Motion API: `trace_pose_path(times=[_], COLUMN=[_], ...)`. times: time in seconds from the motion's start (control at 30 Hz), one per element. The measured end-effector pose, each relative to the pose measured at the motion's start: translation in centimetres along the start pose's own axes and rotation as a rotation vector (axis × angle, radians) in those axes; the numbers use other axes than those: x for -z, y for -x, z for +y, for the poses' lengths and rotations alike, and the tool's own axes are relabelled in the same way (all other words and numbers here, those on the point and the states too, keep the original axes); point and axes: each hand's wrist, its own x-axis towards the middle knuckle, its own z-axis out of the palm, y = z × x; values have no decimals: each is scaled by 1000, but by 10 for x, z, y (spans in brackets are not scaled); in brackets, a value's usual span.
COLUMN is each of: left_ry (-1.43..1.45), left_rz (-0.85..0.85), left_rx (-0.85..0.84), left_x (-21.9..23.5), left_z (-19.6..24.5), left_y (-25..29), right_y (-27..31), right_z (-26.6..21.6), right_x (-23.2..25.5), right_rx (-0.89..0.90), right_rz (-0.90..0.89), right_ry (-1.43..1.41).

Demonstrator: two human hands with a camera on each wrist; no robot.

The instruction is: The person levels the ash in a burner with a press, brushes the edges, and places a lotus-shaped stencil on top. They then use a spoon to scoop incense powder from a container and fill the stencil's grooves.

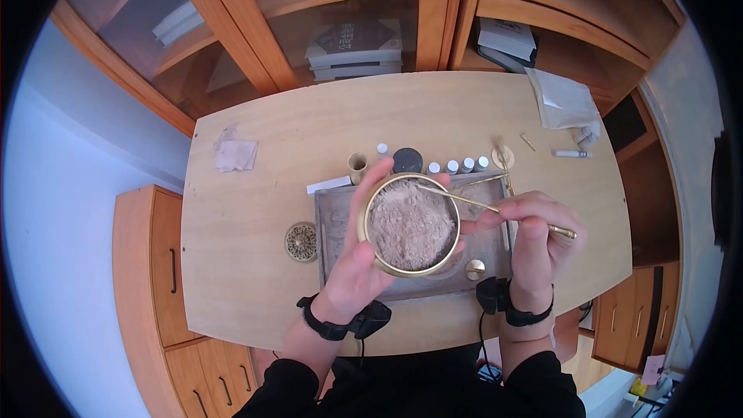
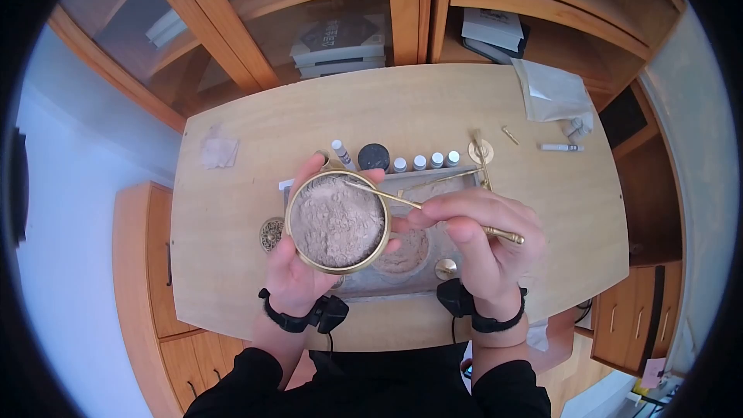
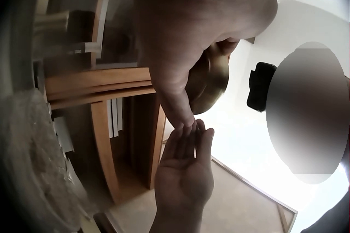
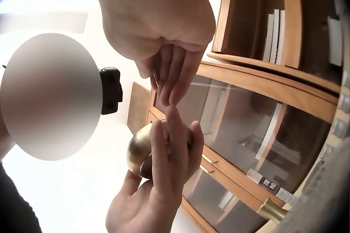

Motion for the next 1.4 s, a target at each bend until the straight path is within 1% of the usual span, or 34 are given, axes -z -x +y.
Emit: trace_pose_path(times=[0.03, 0.13, 0.17, 0.23, 0.37, 0.47, 0.53, 0.57, 0.63, 0.67, 0.73, 0.77, 0.8, 0.93, 0.97, 1.03, 1.1, 1.17, 1.23, 1.4], left_ry=[0, 36, 38, 40, -1, 11, 43, 35, 29, 65, 100, 102, 104, 75, 84, 93, 30, -2, -35, -146], left_rz=[-1, 4, 6, 7, 2, 2, 7, 20, 36, 28, 21, 2, -17, -55, -39, -22, -62, -46, -29, -37], left_rx=[0, 39, 40, 41, 23, 40, 55, 48, 40, 36, 32, -7, -45, -74, -73, -72, -104, -87, -71, -106], left_x=[-1, -4, -4, -5, -1, 4, 4, 2, 1, 1, 2, 3, 4, 10, 5, 2, 3, 1, 0, 3], left_z=[1, 4, 4, 3, 1, -1, -1, 0, 2, 4, 4, 2, 1, 0, 0, -1, -2, -1, -1, 2], left_y=[0, 0, 0, 0, 0, 0, 1, 2, 2, 2, 3, 4, 4, 1, 1, 0, -2, -1, 0, -1], right_y=[0, 2, 2, 4, 3, -1, -2, -2, -1, 0, 2, 2, 2, 0, 1, 1, 2, 2, 1, -1], right_z=[0, 1, 2, 4, 3, 3, 3, 0, -6, -6, -5, -5, -7, -9, -9, -8, -8, -9, -10, -9], right_x=[0, 3, 5, 8, 6, 5, 3, 1, -1, 0, 3, 4, 4, -2, -1, 0, 1, 2, 5, 4], right_rx=[-19, -5, -5, 100, 106, 88, 137, 136, 129, 128, 161, 161, 141, 102, 101, 147, 147, 147, 156, 185], right_rz=[9, -6, -6, -41, -14, -57, -115, -115, -122, -124, -59, -59, -60, -50, -50, -112, -85, -58, -49, -59], right_ry=[-53, -95, -95, -32, -64, -9, -66, -66, -182, -183, -125, -125, -100, 0, 0, -39, -61, -83, -41, 20])
